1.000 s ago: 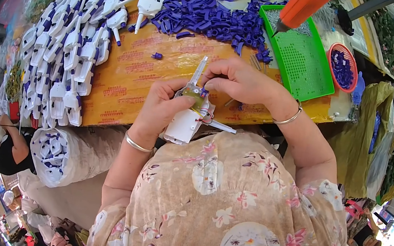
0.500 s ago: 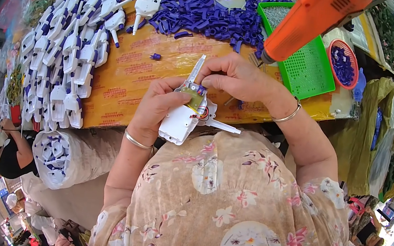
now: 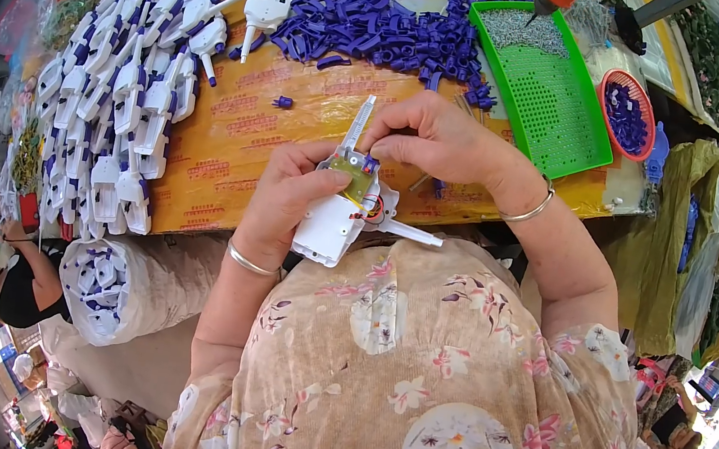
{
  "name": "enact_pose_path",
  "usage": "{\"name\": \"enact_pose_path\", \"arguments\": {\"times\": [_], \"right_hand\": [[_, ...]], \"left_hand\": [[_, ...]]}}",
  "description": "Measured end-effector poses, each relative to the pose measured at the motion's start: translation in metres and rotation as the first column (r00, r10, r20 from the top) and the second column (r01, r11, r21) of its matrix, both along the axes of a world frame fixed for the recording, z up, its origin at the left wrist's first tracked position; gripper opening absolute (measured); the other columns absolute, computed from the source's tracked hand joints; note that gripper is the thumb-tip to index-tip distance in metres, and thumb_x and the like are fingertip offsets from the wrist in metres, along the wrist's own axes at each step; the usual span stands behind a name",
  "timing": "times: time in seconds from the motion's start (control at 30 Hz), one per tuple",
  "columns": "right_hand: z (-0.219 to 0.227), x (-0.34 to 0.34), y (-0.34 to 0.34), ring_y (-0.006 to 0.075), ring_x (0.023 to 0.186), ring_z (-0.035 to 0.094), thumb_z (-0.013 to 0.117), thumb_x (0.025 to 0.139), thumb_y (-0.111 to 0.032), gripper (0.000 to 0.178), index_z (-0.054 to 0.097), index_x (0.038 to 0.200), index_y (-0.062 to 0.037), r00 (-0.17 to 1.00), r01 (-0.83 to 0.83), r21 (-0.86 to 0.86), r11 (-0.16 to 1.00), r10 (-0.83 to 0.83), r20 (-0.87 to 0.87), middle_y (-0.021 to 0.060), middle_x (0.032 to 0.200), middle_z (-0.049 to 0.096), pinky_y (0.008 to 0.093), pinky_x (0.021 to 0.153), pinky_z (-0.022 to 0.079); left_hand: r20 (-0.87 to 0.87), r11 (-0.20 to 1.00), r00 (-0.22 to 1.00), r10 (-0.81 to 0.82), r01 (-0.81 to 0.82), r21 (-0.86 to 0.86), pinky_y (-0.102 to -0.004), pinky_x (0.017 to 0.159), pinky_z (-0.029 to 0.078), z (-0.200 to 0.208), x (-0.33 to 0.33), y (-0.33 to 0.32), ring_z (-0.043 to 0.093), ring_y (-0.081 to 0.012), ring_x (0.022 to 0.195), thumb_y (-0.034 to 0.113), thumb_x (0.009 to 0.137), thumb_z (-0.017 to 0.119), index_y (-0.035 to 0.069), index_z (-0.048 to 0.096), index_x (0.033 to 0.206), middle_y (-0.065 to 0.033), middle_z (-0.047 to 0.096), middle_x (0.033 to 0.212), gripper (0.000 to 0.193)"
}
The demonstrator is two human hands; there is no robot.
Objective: Assembling plastic toy housings with electronic components using a hot glue gun.
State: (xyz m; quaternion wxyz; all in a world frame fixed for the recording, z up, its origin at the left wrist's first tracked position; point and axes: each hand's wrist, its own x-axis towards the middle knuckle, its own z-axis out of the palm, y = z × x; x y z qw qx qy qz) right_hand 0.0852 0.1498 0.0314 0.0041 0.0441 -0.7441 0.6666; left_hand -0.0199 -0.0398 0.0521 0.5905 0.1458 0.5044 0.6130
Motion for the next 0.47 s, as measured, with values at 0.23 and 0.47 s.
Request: {"name": "enact_pose_path", "arguments": {"times": [0.23, 0.47], "right_hand": [[0.002, 0.003, -0.007, 0.0081, 0.078, 0.056, 0.059, 0.083, 0.0, 0.011, 0.064, 0.092, 0.0017, 0.988, 0.136, 0.096, 0.986, -0.128, -0.085, 0.0022, 0.083, 0.063, 0.022, 0.071, 0.045], [-0.001, 0.005, -0.015, 0.0086, 0.081, 0.056, 0.056, 0.086, -0.002, 0.018, 0.061, 0.103, -0.0009, 0.873, 0.488, -0.027, 0.872, -0.488, -0.011, 0.003, 0.085, 0.062, 0.0239, 0.075, 0.046]], "left_hand": [[-0.128, 0.996, 0.989, 0.07, -0.063, 0.055, -0.0252, 0.064, 0.054, -0.008, 0.003, 0.0, 0.065, -0.013, 0.071, 0.003, 0.082, 0.056, -0.005, 0.06, 0.107, -0.0105, 0.067, 0.088, 0.026], [-0.131, 0.994, 0.986, 0.106, -0.101, 0.045, -0.0257, 0.067, 0.054, -0.017, -0.005, 0.0, 0.066, -0.0149, 0.073, 0.003, 0.08, 0.055, -0.004, 0.059, 0.109, -0.013, 0.067, 0.09, 0.03]]}}
